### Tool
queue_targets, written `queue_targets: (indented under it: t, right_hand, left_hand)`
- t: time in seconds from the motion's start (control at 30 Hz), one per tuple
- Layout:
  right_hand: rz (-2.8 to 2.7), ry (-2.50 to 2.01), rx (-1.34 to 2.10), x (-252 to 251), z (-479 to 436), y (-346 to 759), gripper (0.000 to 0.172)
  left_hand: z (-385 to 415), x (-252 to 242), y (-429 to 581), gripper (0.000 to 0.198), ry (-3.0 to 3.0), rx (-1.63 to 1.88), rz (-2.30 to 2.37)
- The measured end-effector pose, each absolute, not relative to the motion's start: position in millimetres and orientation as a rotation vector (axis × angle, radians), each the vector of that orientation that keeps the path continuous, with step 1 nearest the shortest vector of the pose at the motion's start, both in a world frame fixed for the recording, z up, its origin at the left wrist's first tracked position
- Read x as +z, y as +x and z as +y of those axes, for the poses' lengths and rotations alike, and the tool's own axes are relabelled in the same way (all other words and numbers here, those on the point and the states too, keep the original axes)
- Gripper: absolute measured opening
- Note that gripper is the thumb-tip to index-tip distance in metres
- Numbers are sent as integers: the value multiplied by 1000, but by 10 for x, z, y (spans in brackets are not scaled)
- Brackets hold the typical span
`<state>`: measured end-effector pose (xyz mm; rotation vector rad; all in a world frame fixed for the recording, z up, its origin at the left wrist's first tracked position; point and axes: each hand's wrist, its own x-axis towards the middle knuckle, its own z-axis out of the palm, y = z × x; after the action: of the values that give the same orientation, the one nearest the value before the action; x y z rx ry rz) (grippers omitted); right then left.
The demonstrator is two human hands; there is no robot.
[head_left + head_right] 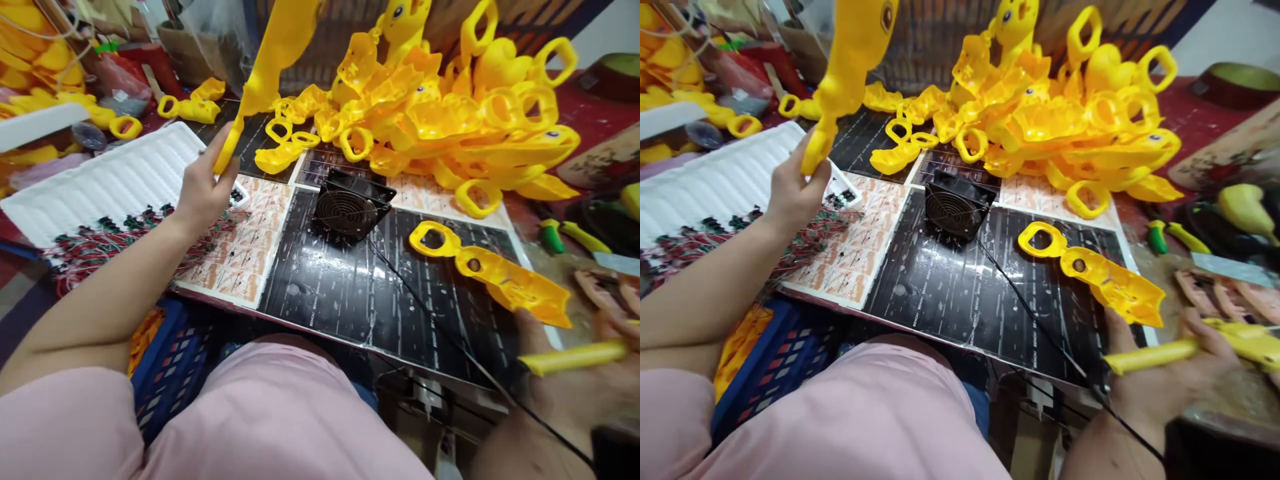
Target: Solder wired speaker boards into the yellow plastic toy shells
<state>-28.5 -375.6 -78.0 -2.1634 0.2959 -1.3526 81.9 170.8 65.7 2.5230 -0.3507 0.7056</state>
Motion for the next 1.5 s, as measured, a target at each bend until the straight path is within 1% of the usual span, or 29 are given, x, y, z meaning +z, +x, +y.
queue_targets:
  t: [0.07,0.13,0.2,0.3,0.33,0.4,0.43,0.47,0.57,0.6,0.67,0.73,0.8,0.83,0.9,0.97,1.0,1.17,1.23,1.33,1.5]
  right_hand:
    - [70,-2045,-1302,-669,-3579,-356,90]
    - [-61,-1969,-1251,-572,-3309,-421,85]
    - [-191,-1967,-1162,-523,-2993,-475,85]
    - [-355,-2051,-832,-527,-2536,-526,77]
    - [-391,-2077,-736,-538,-2405,-533,73]
    - [-468,-2131,-634,-560,-2194,-533,66]
    - [-509,-2164,-626,-569,-2115,-528,63]
    - [-553,-2201,-639,-577,-2055,-521,62]
    - [-618,-2277,-735,-590,-1956,-506,61]
    - [-616,-2293,-764,-592,-1940,-507,62]
    - [-589,-2317,-797,-589,-1910,-514,64]
    - [-565,-2339,-810,-582,-1876,-524,64]
    - [-547,-2345,-822,-570,-1837,-532,64]
    - [-544,-2340,-829,-563,-1819,-533,63]
    - [-549,-2319,-847,-546,-1788,-535,62]
    - [-550,-2298,-859,-529,-1770,-537,62]
    - [-550,-2290,-859,-524,-1765,-539,63]
    - [-542,-2281,-837,-551,-1769,-553,62]
    - [-532,-2289,-843,-582,-1767,-556,61]
    - [-508,-2301,-857,-613,-1756,-554,59]
    - [-509,-2307,-854,-604,-1748,-543,56]
  left_hand:
    - [1788,527,463,57,2541,718,-688]
    - [1765,291,154,60,2586,611,-1101]
    - [1662,31,-67,58,2674,483,-1338]
    - [1477,-209,-224,49,2798,286,-1402]
    - [1439,-219,-233,50,2807,216,-1400]
    - [1433,-130,-187,63,2788,111,-1395]
    - [1471,-39,-130,68,2784,92,-1369]
    - [1536,74,-48,66,2801,104,-1303]
    - [1827,442,322,42,3006,208,-828]
    - [1925,540,467,39,3097,206,-635]
    - [2060,653,733,35,3218,114,-442]
    - [2079,639,913,35,3268,-16,-450]
    - [1994,526,983,38,3285,-86,-537]
    - [1933,452,986,38,3293,-84,-584]
    - [1828,313,970,31,3266,-19,-646]
    - [1809,237,988,22,3135,76,-630]
    - [1843,232,1025,21,3025,94,-578]
    - [2288,405,1356,52,2154,48,44]
    - [2443,460,1429,60,1870,32,183]
    - [2553,446,1409,62,1719,-4,165]
    - [2613,330,1326,59,1662,97,5]
